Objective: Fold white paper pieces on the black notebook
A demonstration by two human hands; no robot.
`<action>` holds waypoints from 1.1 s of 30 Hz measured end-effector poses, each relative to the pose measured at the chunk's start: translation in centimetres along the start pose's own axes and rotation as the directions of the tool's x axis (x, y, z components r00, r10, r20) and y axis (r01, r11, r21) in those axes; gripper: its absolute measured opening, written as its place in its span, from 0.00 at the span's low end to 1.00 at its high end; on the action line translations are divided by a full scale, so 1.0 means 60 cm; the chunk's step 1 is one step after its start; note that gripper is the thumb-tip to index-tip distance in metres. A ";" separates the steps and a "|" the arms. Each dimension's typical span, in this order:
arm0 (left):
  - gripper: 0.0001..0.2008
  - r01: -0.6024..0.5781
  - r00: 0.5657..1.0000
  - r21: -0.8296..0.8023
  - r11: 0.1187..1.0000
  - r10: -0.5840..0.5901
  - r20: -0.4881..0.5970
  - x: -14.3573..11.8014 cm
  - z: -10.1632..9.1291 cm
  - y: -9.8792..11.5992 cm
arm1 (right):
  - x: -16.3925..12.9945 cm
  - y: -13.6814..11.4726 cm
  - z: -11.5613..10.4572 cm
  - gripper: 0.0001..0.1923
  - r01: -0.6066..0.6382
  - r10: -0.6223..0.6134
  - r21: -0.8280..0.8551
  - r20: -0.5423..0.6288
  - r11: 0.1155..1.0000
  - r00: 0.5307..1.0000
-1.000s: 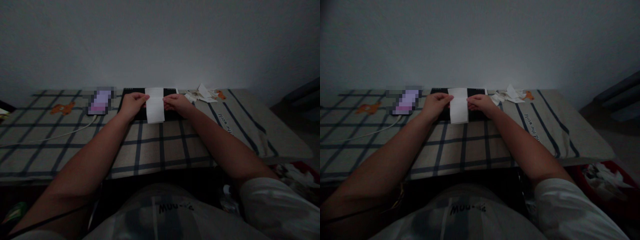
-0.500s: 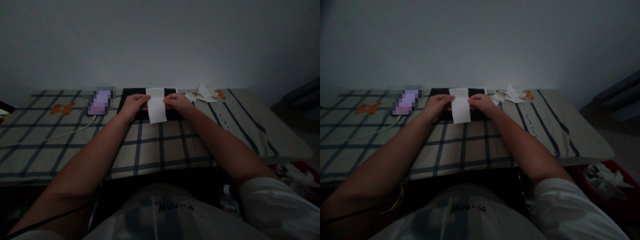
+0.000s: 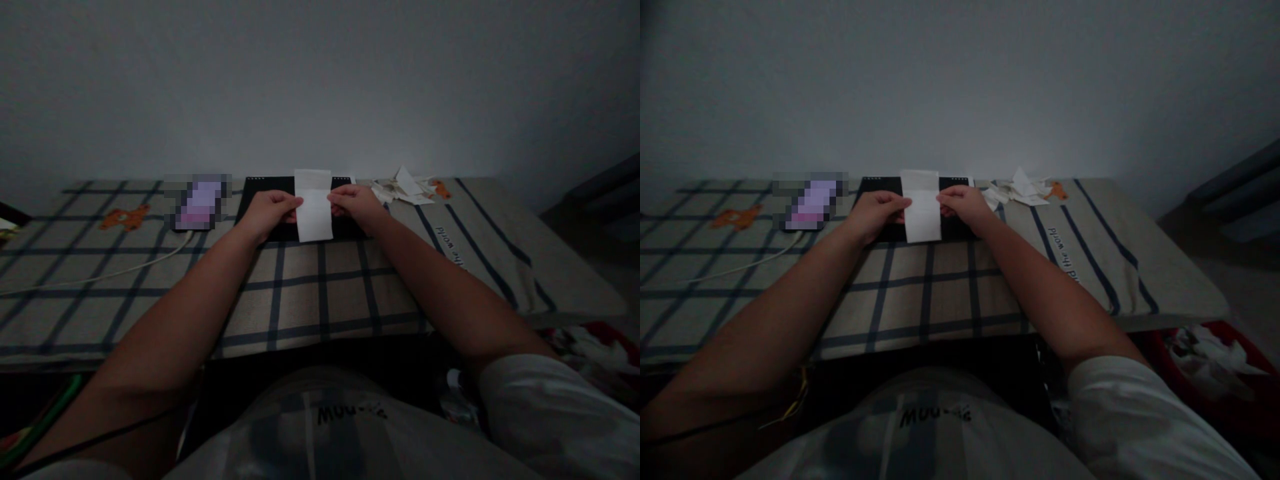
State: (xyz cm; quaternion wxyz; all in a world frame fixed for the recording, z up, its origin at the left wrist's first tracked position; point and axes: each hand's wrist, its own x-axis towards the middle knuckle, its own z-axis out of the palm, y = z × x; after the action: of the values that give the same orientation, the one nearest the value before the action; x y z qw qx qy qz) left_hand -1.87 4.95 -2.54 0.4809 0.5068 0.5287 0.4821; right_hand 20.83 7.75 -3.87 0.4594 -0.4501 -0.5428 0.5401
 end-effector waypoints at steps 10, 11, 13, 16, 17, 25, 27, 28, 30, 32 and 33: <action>0.12 -0.096 0.995 0.042 0.994 0.098 -0.037 0.006 0.001 -0.010 | -0.009 -0.008 0.002 0.12 -0.014 0.014 -0.014 0.053 1.000 0.998; 0.12 -0.101 0.994 0.059 0.993 0.104 -0.041 0.008 0.000 -0.010 | -0.010 -0.009 0.002 0.12 -0.018 0.019 -0.019 0.053 1.000 0.998; 0.12 -0.120 0.991 0.077 0.990 0.124 -0.043 0.009 0.000 -0.010 | -0.011 -0.010 0.003 0.11 -0.023 0.024 -0.022 0.047 0.999 0.999; 0.13 -0.127 0.991 0.066 0.990 0.130 -0.035 0.006 0.000 -0.008 | -0.012 -0.010 0.003 0.11 -0.012 0.013 -0.015 0.048 1.000 0.999; 0.13 -0.117 0.993 0.051 0.992 0.118 -0.029 0.005 0.000 -0.007 | -0.011 -0.009 0.002 0.11 -0.006 0.007 -0.012 0.048 1.000 0.999; 0.11 -0.021 0.999 0.035 0.999 0.019 0.044 -0.001 -0.003 -0.002 | 0.001 -0.004 -0.001 0.12 0.019 -0.018 0.020 -0.035 1.000 0.999; 0.10 -0.023 0.999 0.028 0.999 0.022 0.041 -0.001 -0.003 -0.002 | 0.001 -0.003 0.000 0.12 0.017 -0.016 0.037 -0.039 0.999 0.999; 0.10 -0.029 0.999 0.020 0.999 0.029 0.036 -0.002 -0.002 -0.002 | 0.000 -0.004 0.000 0.12 0.014 -0.012 0.048 -0.037 0.999 0.999; 0.10 -0.046 0.999 0.012 0.999 0.045 0.020 -0.002 -0.001 -0.001 | -0.002 -0.006 0.002 0.12 0.001 0.000 0.065 -0.025 0.998 1.000; 0.11 -0.059 0.998 0.019 0.998 0.059 0.005 -0.002 0.001 -0.001 | -0.005 -0.009 0.003 0.11 -0.012 0.013 0.074 -0.012 0.997 1.000; 0.12 -0.067 0.998 0.024 0.997 0.067 -0.003 -0.001 0.001 -0.001 | -0.006 -0.012 0.004 0.09 -0.018 0.019 0.075 -0.006 0.997 1.000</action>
State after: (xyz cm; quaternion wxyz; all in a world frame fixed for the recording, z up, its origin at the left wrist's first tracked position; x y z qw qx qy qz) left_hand -1.81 4.89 -2.61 0.4574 0.5288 0.5181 0.4927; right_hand 20.69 7.35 -3.17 0.4728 -0.4394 -0.5163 0.5630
